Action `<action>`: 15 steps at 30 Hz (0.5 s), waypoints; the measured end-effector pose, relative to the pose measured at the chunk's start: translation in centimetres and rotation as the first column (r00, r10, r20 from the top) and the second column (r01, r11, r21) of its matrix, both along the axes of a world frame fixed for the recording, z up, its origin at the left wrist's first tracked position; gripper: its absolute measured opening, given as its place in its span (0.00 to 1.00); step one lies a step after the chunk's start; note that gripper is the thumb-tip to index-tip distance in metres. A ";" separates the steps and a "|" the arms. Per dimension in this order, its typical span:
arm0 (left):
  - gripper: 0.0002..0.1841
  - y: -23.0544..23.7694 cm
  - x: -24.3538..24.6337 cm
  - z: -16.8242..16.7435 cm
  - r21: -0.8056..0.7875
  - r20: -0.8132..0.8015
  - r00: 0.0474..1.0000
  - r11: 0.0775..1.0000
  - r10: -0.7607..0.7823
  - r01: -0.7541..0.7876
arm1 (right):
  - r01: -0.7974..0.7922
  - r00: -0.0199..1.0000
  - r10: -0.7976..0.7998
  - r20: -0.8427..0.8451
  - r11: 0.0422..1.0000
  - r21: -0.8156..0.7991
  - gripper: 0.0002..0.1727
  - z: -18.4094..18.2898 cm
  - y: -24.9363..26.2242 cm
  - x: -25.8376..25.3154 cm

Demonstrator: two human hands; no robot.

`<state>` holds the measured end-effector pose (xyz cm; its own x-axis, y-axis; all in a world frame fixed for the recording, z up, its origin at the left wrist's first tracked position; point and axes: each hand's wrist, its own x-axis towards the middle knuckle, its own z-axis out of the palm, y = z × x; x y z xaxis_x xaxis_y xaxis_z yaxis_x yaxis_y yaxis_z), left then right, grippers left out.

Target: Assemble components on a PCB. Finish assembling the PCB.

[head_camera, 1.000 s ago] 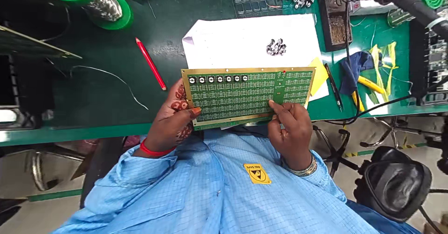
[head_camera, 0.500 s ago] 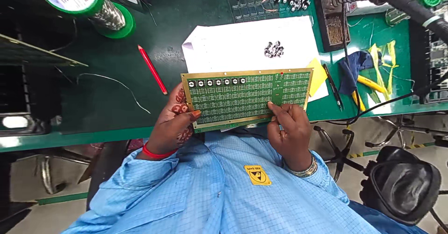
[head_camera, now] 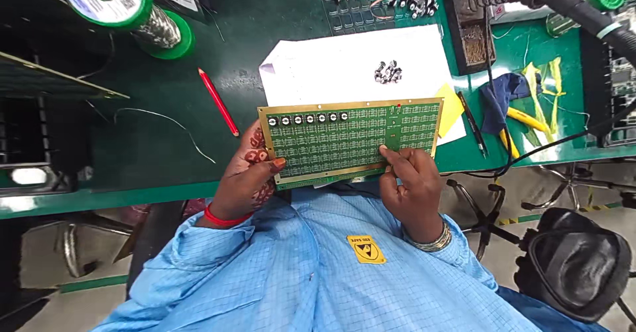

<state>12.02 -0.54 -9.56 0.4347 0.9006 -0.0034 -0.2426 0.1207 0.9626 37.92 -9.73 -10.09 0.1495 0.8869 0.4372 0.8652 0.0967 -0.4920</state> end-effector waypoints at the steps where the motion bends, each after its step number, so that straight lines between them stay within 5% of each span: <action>1: 0.33 0.0 0.0 0.0 -0.005 0.002 1.000 1.000 0.002 -0.002 | 0.002 1.000 -0.002 0.000 1.000 -0.001 0.19 0.0 0.0 0.0; 15: 0.33 0.1 -0.1 0.0 -0.044 0.062 0.998 0.999 -0.018 0.020 | -0.013 1.000 0.013 -0.019 1.000 0.004 0.19 -0.1 0.1 0.4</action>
